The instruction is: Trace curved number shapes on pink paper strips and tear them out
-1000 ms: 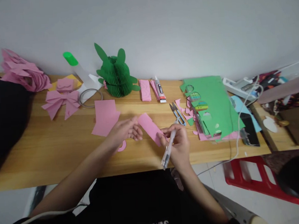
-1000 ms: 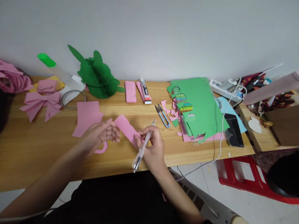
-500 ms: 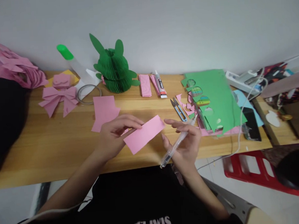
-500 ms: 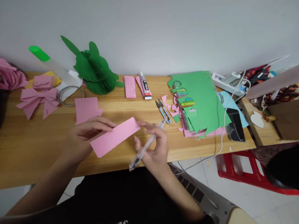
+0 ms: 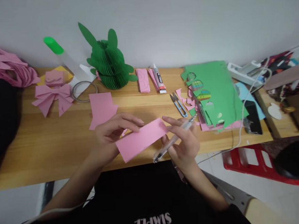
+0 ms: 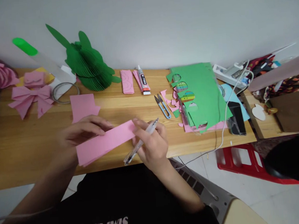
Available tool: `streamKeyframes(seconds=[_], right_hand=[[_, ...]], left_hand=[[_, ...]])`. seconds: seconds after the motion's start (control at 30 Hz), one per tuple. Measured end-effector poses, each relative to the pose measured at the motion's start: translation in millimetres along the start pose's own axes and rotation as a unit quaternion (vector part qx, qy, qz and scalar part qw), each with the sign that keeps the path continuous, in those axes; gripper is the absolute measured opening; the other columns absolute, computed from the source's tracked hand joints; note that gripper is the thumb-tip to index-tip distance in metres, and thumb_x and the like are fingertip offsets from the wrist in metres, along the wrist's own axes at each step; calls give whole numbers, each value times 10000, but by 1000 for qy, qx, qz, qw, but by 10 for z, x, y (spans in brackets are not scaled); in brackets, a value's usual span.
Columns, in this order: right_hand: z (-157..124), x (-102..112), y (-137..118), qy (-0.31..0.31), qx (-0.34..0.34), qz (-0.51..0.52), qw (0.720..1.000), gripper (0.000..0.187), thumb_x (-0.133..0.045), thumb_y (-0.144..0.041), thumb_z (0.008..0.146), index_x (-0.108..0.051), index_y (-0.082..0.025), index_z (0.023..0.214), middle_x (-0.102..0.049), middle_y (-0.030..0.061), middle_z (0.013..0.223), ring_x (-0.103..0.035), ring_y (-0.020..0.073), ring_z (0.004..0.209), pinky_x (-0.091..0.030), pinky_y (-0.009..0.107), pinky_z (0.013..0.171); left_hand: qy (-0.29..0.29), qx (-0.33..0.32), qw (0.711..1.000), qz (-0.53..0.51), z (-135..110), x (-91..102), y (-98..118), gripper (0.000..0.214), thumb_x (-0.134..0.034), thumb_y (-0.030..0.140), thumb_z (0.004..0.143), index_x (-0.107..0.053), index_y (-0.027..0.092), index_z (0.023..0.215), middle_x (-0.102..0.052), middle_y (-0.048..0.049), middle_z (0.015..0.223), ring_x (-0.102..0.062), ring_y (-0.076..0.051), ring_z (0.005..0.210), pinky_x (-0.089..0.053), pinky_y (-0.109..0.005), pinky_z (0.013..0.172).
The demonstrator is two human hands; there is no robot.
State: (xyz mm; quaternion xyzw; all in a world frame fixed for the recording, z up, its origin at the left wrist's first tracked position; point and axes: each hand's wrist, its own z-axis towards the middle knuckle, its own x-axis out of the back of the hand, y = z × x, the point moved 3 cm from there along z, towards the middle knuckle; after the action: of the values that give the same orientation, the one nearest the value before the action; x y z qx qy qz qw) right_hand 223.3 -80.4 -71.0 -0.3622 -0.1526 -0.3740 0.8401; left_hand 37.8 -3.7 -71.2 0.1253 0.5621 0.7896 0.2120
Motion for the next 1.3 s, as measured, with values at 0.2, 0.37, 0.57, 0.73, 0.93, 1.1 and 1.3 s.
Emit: streamKeyframes(seconds=[0.2,0.37,0.57,0.73,0.93,1.1,1.3], right_hand=[[-156,-204,204,-21,-243,145,959,189,-683,-194,835,-543,-258,945,-645,-52,728,-582,116,572,-464,246,541],[-391,-497,371,-21,-410,211,887,255,-678,-308,786,-454,-258,899,-573,-91,622,-562,106,514,-436,214,499],[-528,-532,306,-113,-401,114,902,242,-675,-381,784,-483,-251,851,-509,-104,544,-472,98,415,-357,215,432],[-564,-453,275,-128,-400,95,902,234,-661,-392,819,-475,-256,859,-502,-106,530,-487,104,407,-371,218,429],[-499,-495,155,-123,-367,143,911,179,-568,-386,921,-445,-259,894,-624,-68,605,-574,112,478,-442,220,487],[-452,-501,180,-87,-299,92,946,113,-450,-364,996,-451,-254,1022,-726,13,818,-716,169,730,-551,306,658],[-506,-558,212,-219,-110,-7,969,241,-488,-303,961,-530,-234,1189,-686,151,1228,-614,295,1210,-521,533,960]], left_hand=[[60,169,982,55,-40,142,-307,218,-767,408,795,-728,220,898,-737,-55,930,-697,-212,872,-579,-325,737],[111,135,927,332,-187,598,-384,219,-606,361,887,-683,181,987,-710,-66,979,-669,-184,814,-546,-332,728],[-94,104,909,393,-469,704,-308,203,-662,417,862,-739,229,860,-694,-44,909,-652,-209,858,-520,-343,766],[-170,-20,852,494,-756,617,-352,203,-543,318,970,-716,212,958,-675,-70,939,-632,-216,858,-511,-344,758],[-180,-166,776,580,-1057,462,-279,303,-523,393,997,-672,141,1073,-731,-123,1058,-663,-269,978,-500,-382,852],[-200,-217,795,530,-1268,314,-183,190,-477,198,1018,-641,171,1110,-766,-45,1018,-691,-179,918,-488,-322,869],[-102,-236,840,478,-1230,268,-111,169,-555,75,930,-649,179,1024,-769,-36,912,-676,-166,814,-498,-307,769]])
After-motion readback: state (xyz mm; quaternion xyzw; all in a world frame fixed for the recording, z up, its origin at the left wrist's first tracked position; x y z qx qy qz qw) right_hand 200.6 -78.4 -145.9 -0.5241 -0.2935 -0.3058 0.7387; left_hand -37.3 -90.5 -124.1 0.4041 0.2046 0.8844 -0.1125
